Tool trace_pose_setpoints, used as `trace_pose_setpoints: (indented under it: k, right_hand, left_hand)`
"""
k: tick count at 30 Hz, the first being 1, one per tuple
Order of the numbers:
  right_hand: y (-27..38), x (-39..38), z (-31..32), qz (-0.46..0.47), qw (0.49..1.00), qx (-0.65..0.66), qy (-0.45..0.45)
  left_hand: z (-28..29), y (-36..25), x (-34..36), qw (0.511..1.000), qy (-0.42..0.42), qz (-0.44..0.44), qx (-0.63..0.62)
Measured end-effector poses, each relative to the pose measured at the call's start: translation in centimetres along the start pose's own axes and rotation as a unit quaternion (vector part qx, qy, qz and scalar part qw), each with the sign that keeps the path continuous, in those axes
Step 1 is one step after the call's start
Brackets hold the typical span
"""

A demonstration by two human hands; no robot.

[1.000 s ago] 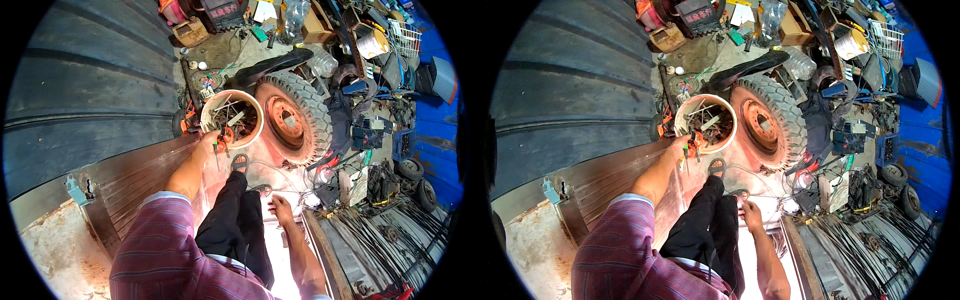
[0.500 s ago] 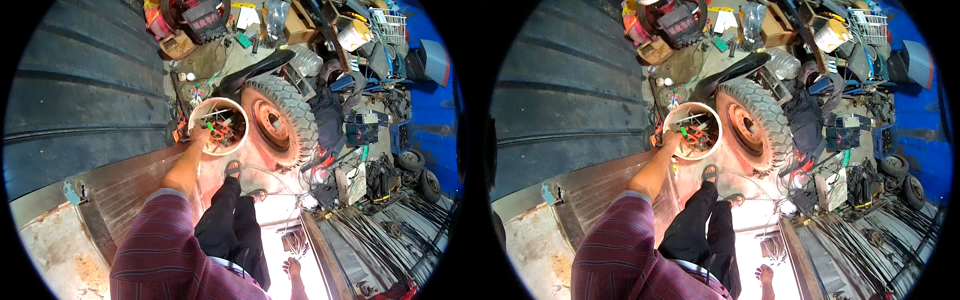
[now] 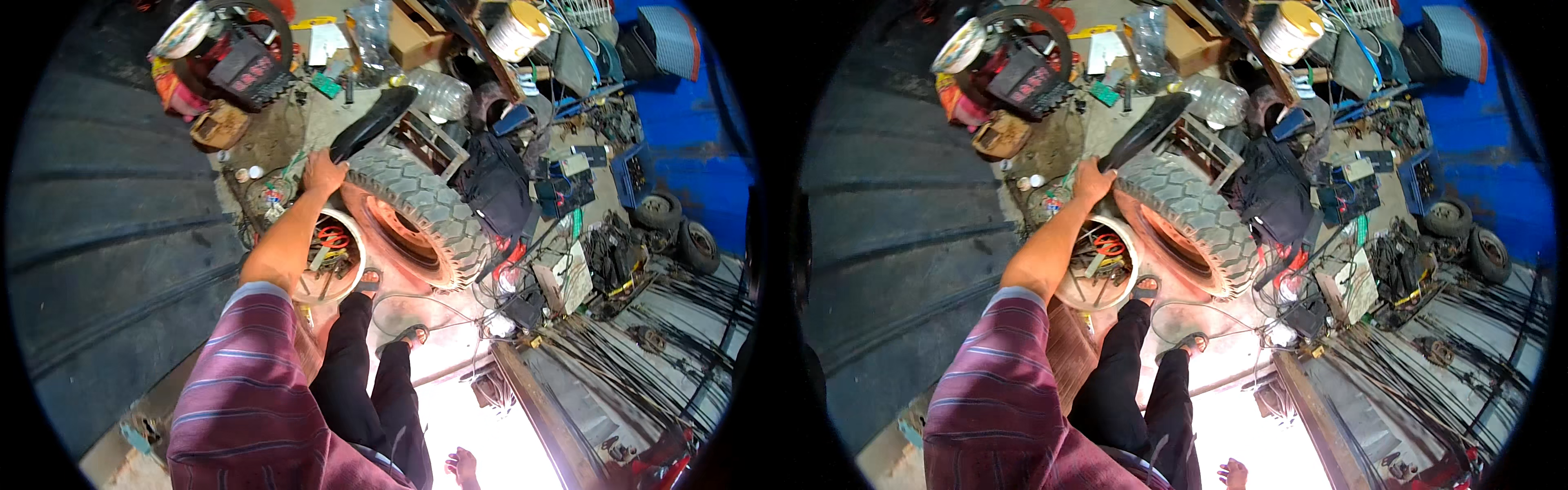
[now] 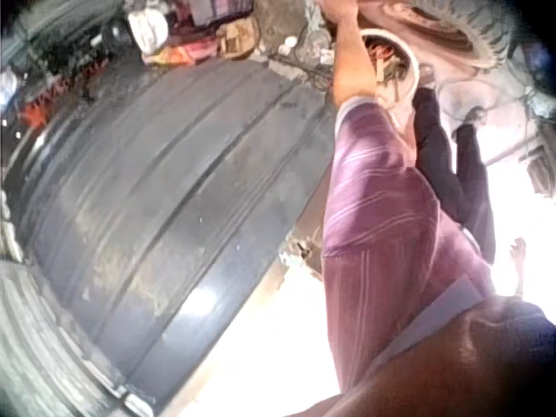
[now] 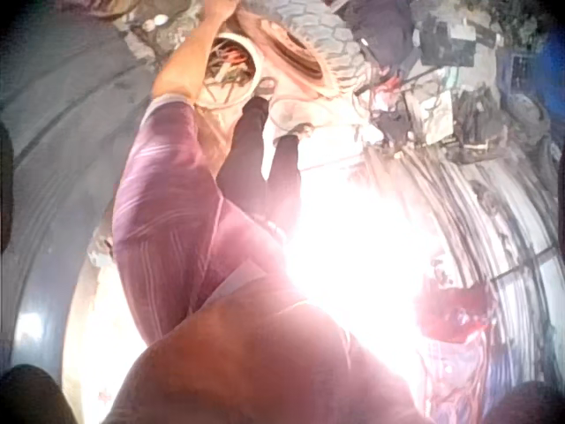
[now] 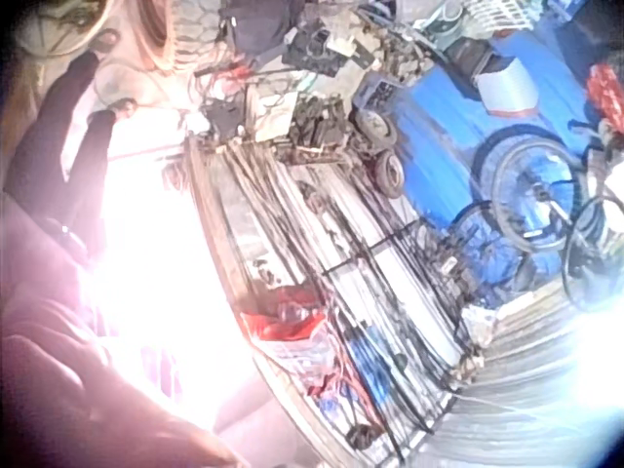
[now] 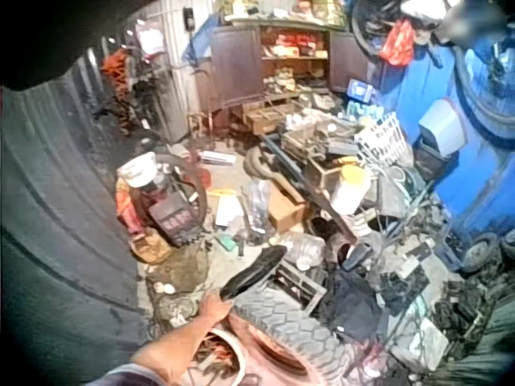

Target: The person inspects a motorcycle tire, submerges it in a water basin to check for leaks, then places it on a wheel rim. They walk around the workshop, pick up pliers, and continue handling the tire.

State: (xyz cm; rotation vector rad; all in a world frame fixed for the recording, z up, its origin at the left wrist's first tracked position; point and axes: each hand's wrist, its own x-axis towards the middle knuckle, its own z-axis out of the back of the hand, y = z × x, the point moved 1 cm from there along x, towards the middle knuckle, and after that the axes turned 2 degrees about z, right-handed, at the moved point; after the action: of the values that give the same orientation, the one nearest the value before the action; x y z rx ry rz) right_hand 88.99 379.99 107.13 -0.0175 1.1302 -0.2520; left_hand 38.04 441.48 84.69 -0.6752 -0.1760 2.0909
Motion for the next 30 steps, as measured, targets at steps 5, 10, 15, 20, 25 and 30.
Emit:
trace_pose_setpoints:
  k: [5, 10, 15, 20, 25, 30]
  right_hand:
    - [-2.9, -1.5, -3.3, -0.053, 0.998, 0.033, 0.024]
    - [-2.9, -2.5, -6.2, -0.05, 0.995, 0.08, 0.046]
    - [0.4, -3.9, -6.7, -0.006, 0.991, 0.119, 0.054]
    - [0.1, -3.3, -6.5, -0.001, 0.99, 0.132, 0.049]
    - [0.1, -3.3, -7.2, 0.031, 0.985, 0.155, 0.075]
    - [1.5, -5.2, -8.0, 0.084, 0.977, 0.181, 0.075]
  left_hand:
    - [-2.4, -1.5, 4.7, 0.993, 0.047, 0.007, 0.106]
    - [-2.7, -1.7, 6.0, 0.986, 0.036, -0.034, 0.16]
    - [3.6, -1.6, 9.6, 0.986, -0.061, -0.018, 0.153]
    - [16.3, -4.9, 11.3, 0.973, -0.16, -0.135, 0.097]
    - [28.3, -13.4, 5.4, 0.968, -0.098, -0.203, 0.109]
    - [36.4, -20.6, -7.2, 0.921, -0.055, -0.365, 0.125]
